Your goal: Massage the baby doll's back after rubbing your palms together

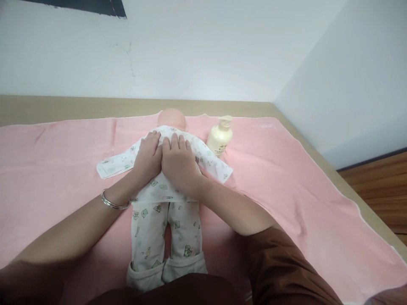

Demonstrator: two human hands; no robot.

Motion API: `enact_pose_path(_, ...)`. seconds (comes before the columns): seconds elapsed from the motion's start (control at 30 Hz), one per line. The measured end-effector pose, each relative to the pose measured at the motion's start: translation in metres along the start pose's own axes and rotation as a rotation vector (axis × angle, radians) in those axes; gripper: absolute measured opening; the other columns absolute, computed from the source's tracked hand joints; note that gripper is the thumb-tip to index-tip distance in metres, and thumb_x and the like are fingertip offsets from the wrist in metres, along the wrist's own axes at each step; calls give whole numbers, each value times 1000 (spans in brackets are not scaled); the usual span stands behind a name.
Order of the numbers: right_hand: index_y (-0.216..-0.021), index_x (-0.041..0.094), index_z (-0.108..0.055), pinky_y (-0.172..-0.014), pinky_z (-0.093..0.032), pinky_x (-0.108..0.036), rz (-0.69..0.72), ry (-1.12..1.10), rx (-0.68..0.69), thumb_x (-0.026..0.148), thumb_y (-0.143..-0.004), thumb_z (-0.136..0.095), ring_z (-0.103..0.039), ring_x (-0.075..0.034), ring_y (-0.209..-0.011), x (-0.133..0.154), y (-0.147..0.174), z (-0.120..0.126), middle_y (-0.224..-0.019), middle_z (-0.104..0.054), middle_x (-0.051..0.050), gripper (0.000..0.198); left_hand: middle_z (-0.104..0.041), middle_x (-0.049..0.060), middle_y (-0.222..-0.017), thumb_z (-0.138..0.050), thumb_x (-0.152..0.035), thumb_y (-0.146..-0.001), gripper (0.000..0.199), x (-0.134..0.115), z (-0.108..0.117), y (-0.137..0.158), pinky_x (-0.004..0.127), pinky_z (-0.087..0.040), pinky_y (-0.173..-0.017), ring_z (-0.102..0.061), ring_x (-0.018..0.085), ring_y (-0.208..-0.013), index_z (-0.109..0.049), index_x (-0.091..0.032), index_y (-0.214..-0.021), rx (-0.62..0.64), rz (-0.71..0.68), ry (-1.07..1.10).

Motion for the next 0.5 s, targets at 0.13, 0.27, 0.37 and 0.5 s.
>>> enact_pose_path(0.13,-147,3,-48,-126,-31,-55,0,-159,-20,18,-100,-31,-36,-36,-152,-8,-8,4,-159,-41,-23,52,-38,16,-163,-30,-29,-96,58,0,-2,3,58,-18,-131,-29,31,-156,-46,-10,-148,-28,15,62)
enact_pose_path(0.27,-141,8,-55,-128,-31,-53,-52,-350,-87,17,-97,-33,-37,-30,-152,-23,-21,12,-158,-46,-16,50,-41,13,-162,-35,-32,-94,56,2,-3,5,57,-19,-131,-31,30,-155,-49,-14,-146,-59,11,124)
enact_pose_path(0.37,-139,8,-56,-128,-31,-52,-86,-384,-164,15,-95,-33,-36,-29,-153,-29,-23,16,-157,-47,-15,50,-41,13,-161,-36,-32,-94,56,3,-3,5,57,-20,-131,-32,30,-155,-50,-15,-145,-70,7,146)
enact_pose_path(0.5,-131,6,-61,-125,-36,-51,-23,-354,-125,17,-95,-33,-47,-30,-145,-24,-21,7,-149,-55,-19,46,-43,16,-160,-35,-30,-94,57,2,-2,4,58,-23,-130,-34,31,-153,-50,-11,-145,-71,-4,122)
Point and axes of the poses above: each hand's wrist, its own y-axis away from the middle knuckle, its own z-axis out of the back of the hand, x = y × z, the point moved 4 cm from there along -y, towards the middle knuckle
